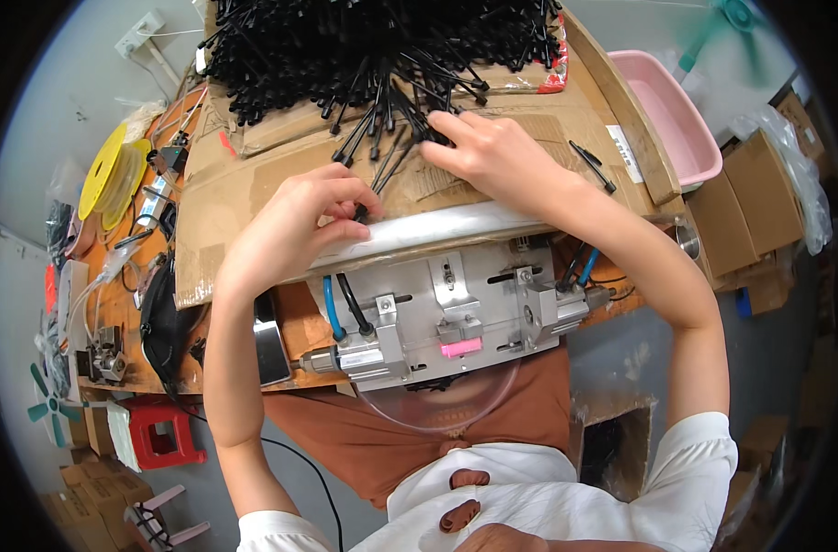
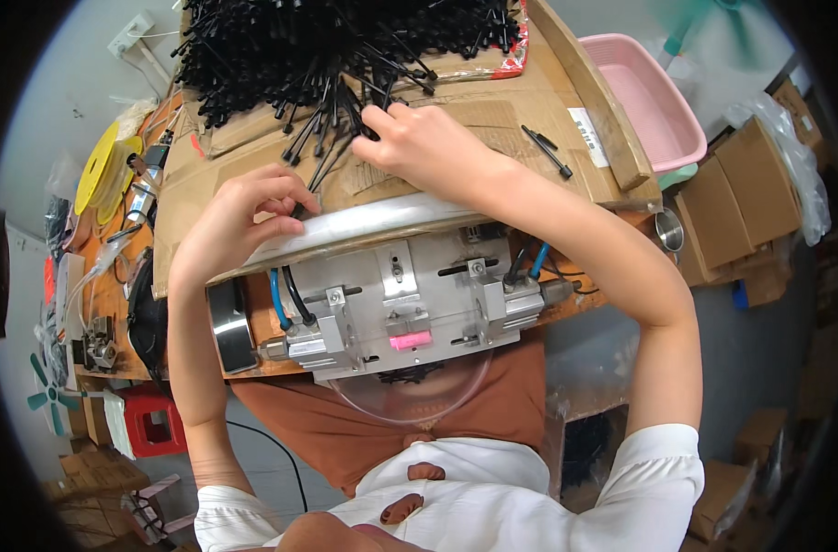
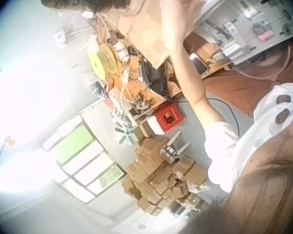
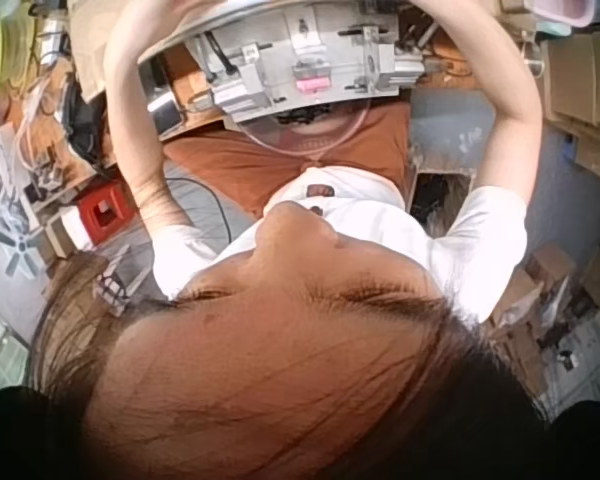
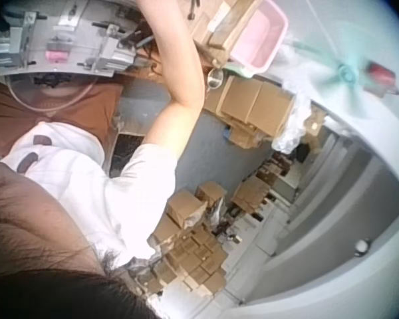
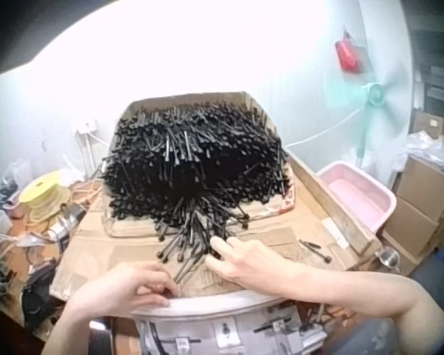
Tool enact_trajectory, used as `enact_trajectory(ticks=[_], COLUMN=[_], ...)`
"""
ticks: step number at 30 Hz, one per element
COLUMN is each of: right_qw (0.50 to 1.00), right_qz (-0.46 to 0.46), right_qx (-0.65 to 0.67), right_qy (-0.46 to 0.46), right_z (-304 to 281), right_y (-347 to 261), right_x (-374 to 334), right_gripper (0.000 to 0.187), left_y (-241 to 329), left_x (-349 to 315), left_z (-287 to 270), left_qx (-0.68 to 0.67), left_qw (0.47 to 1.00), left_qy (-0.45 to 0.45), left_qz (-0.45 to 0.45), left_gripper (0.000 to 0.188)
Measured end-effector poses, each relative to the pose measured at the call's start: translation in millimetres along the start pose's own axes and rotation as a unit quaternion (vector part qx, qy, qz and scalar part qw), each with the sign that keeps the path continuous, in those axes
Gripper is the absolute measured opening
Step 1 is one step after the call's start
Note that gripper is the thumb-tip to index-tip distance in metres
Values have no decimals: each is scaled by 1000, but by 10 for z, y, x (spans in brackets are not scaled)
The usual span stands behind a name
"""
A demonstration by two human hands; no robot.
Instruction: The person picks up a cable tie from a pile on the table, places one end into the slot of a machine, and then presses the cable tie down into the machine using their fingers.
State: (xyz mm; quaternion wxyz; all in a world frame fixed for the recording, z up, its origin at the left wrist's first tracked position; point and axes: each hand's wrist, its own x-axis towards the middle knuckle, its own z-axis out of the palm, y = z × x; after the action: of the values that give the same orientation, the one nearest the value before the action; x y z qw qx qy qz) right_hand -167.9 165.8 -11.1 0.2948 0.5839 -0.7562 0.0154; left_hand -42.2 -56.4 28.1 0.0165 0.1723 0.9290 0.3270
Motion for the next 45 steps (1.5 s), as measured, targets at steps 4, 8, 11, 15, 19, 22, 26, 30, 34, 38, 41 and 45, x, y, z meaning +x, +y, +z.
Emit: enact_trajectory(ticks=[4, 8, 11, 15, 19, 22, 26, 30, 34, 38, 41, 45], right_qw=[995, 976, 973, 972, 972, 963, 965, 948, 977, 995, 980, 918], right_qz=[2, 54, 50, 150, 187, 227, 213, 227, 185, 4, -18, 240], right_qx=[95, 206, 218, 178, 145, 143, 114, 153, 6, -87, -10, 285], right_qy=[-18, -34, 56, 36, 5, 0, -100, -159, -102, 39, 200, 139], right_z=[-214, -498, -507, -432, -118, -145, -386, -346, -329, -440, -535, -762], right_y=[23, 136, 268, 352, 435, 370, 191, 159, 208, 395, 355, 108], right_x=[-215, -319, -321, -163, 17, 137, 232, 172, 53, 121, 161, -75], right_gripper=[26, 22, 16, 13, 14, 13, 16, 13, 13, 18, 20, 32], left_y=[-11, -7, 35, 115, 219, 218, 222, 254, 216, 129, 198, 378], left_x=[37, 47, 109, 142, 97, 100, 115, -37, -177, -335, -428, -662], left_z=[52, 52, 77, 134, 262, 368, 349, 267, 300, 286, 367, 871], left_qx=[-23, 7, -27, -25, 50, 37, 37, 15, 20, -27, -73, 51], left_qw=[1000, 1000, 1000, 998, 993, 991, 993, 993, 994, 983, 972, 941], left_qy=[0, 1, 14, 36, 105, 125, 111, 119, 103, 182, 218, 331], left_qz=[8, 13, 0, -37, -30, -14, -23, -13, -34, -11, -50, -35], left_gripper=[20, 20, 20, 24, 28, 24, 15, 14, 15, 15, 18, 51])
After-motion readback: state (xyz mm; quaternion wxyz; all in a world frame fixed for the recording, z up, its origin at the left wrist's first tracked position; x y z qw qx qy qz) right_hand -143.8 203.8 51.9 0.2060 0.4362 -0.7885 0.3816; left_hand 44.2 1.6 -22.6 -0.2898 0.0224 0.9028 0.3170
